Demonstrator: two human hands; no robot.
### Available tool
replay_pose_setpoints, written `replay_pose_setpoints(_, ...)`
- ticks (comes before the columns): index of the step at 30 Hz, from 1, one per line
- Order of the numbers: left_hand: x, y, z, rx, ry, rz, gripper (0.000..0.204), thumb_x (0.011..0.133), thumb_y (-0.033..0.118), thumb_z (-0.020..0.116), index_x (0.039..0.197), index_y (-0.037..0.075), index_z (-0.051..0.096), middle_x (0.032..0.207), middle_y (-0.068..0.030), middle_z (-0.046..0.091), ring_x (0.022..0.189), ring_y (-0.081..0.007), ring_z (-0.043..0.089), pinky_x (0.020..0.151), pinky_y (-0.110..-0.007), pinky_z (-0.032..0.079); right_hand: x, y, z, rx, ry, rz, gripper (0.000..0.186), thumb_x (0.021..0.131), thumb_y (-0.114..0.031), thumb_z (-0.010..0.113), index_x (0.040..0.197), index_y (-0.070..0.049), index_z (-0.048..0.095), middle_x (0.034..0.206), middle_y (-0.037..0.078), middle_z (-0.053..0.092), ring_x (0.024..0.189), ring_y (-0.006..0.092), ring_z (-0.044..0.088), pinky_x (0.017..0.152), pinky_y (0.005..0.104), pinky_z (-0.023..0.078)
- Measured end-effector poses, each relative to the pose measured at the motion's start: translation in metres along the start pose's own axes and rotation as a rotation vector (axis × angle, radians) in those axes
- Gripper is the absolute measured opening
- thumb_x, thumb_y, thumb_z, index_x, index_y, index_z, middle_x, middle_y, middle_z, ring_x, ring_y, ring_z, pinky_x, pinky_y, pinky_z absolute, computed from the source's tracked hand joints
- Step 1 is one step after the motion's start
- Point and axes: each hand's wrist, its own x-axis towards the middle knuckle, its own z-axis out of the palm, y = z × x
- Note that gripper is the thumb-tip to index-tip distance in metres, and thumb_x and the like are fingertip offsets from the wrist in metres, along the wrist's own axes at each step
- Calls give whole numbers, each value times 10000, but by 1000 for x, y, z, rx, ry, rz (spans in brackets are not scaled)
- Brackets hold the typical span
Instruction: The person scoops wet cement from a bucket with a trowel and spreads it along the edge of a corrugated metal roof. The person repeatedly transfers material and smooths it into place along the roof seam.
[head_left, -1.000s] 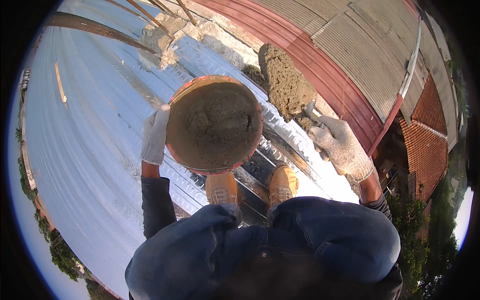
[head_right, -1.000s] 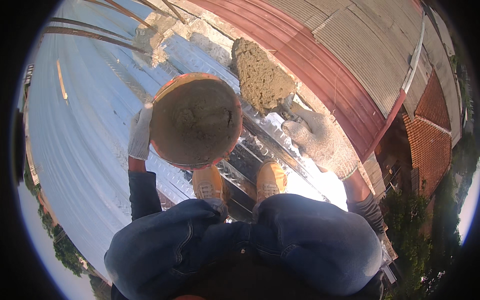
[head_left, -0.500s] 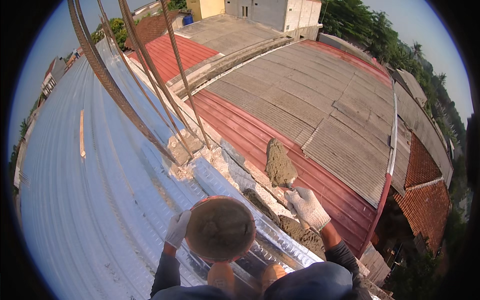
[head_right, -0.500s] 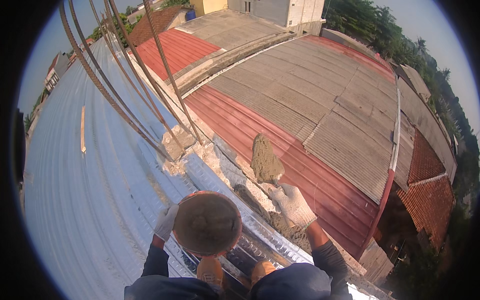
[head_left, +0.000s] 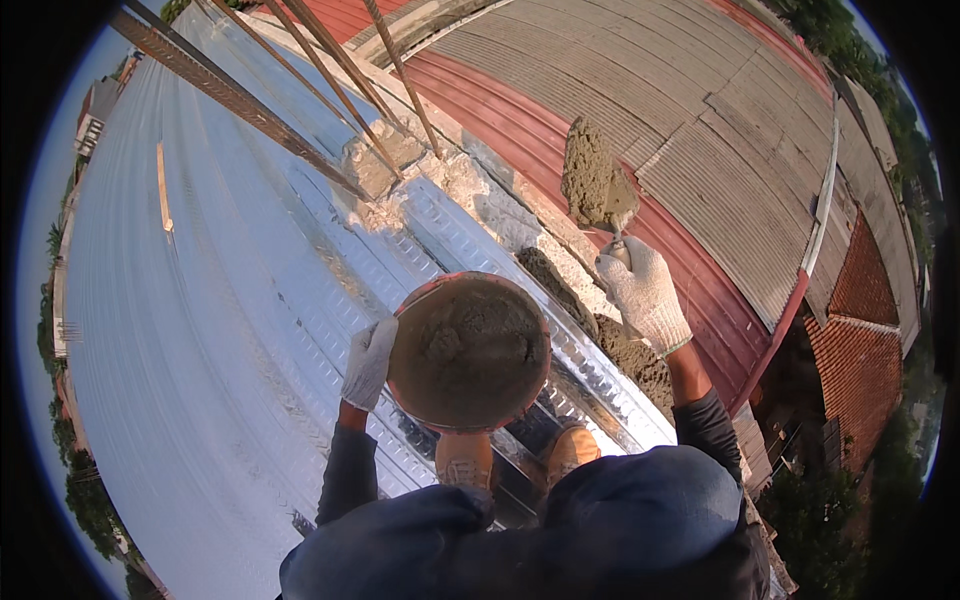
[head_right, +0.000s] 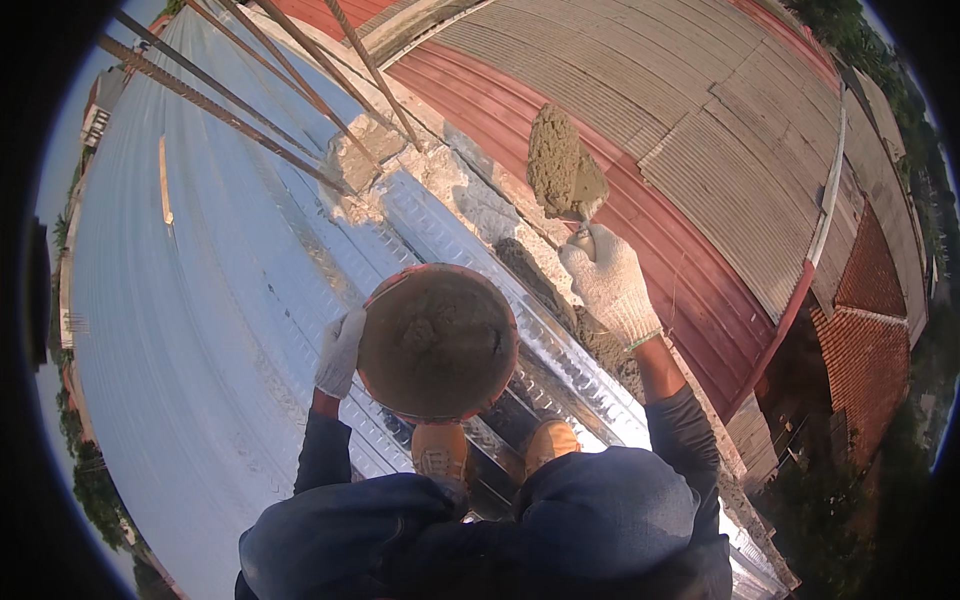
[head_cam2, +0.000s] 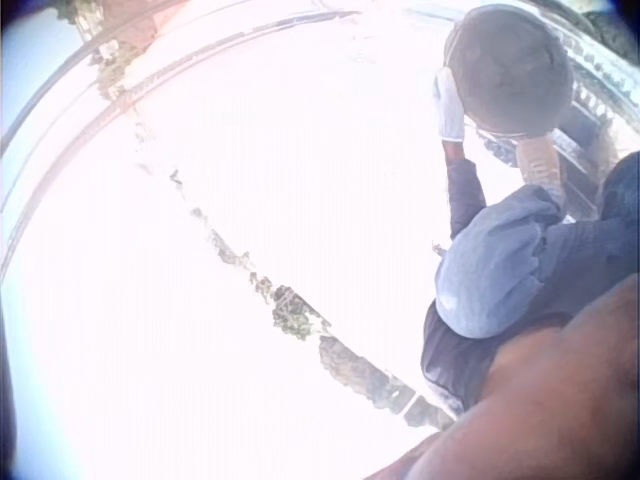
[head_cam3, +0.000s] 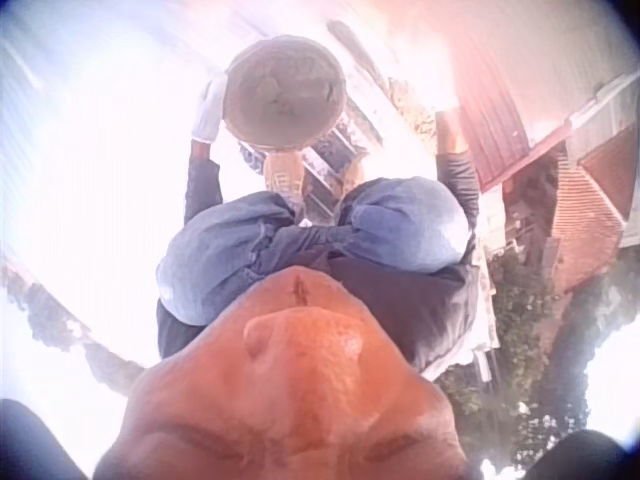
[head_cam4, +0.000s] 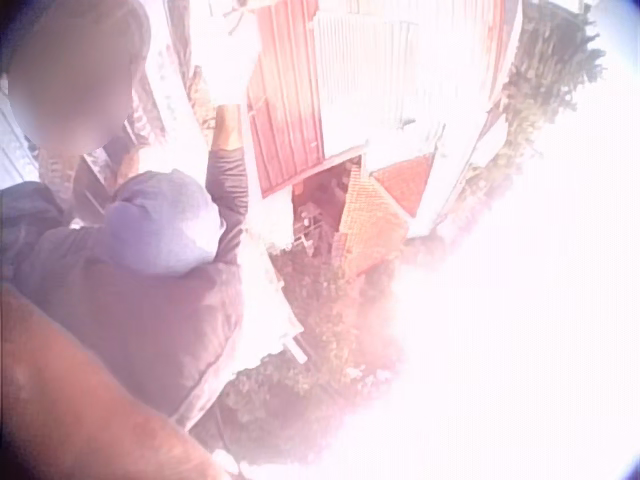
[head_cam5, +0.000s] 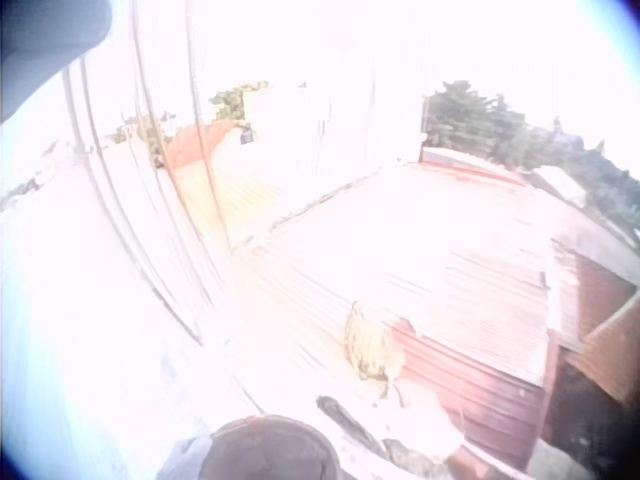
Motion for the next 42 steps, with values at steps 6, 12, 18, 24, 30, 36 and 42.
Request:
replay_pose_setpoints(6,-4,-11,2,-40,23,-17,435,1186,401,630,1228,-3,789,1077,36,730,963,-54,613,828,-269,527,14,27,69,-532,-36,-168,270,1012,-231,676,1118,14,637,926,305,753,867,526,758,774,628,600)
replay_pose_setpoints(12,-6,-9,-4,-32,55,-10,433,1188,394,623,1236,-2,793,1065,47,717,967,-50,600,834,-266,522,19,14,76,-432,33,-216,296,978,-219,690,1128,36,665,983,309,761,907,516,762,802,605,614)
replay_pose_setpoints(18,-6,-5,-1,-35,58,-24,442,1190,393,625,1251,-8,800,1077,44,729,982,-48,614,842,-263,527,28,43,90,-634,-325,-134,305,940,-208,707,1107,46,712,971,322,781,941,501,797,813,601,620)
replay_pose_setpoints(24,-6,-6,-1,-47,47,-29,448,1194,394,624,1262,-14,795,1098,35,741,988,-50,623,846,-269,532,7,44,94,-588,-265,-144,294,968,-203,694,1132,41,698,912,318,768,887,514,786,800,603,621)
replay_pose_setpoints(30,-4,-7,-1,-57,27,-8,442,1200,388,617,1274,-15,784,1121,31,744,995,-56,628,860,-275,541,34,40,87,-708,-236,-60,310,986,-204,671,1145,58,721,995,306,799,961,486,810,861,594,634)
replay_pose_setpoints(36,-7,-6,-3,-60,52,-26,443,1199,394,619,1270,-12,782,1120,29,743,1006,-61,636,873,-279,546,16,28,90,-708,-325,43,348,1003,-212,677,1177,85,730,1010,318,804,993,466,823,878,574,642)
replay_pose_setpoints(42,-7,-5,-8,-24,19,-12,456,1198,407,620,1271,-12,785,1121,20,747,1009,-65,640,875,-281,546,4,33,90,-704,-365,-87,297,990,-198,683,1118,64,741,951,314,793,959,480,816,852,579,638)
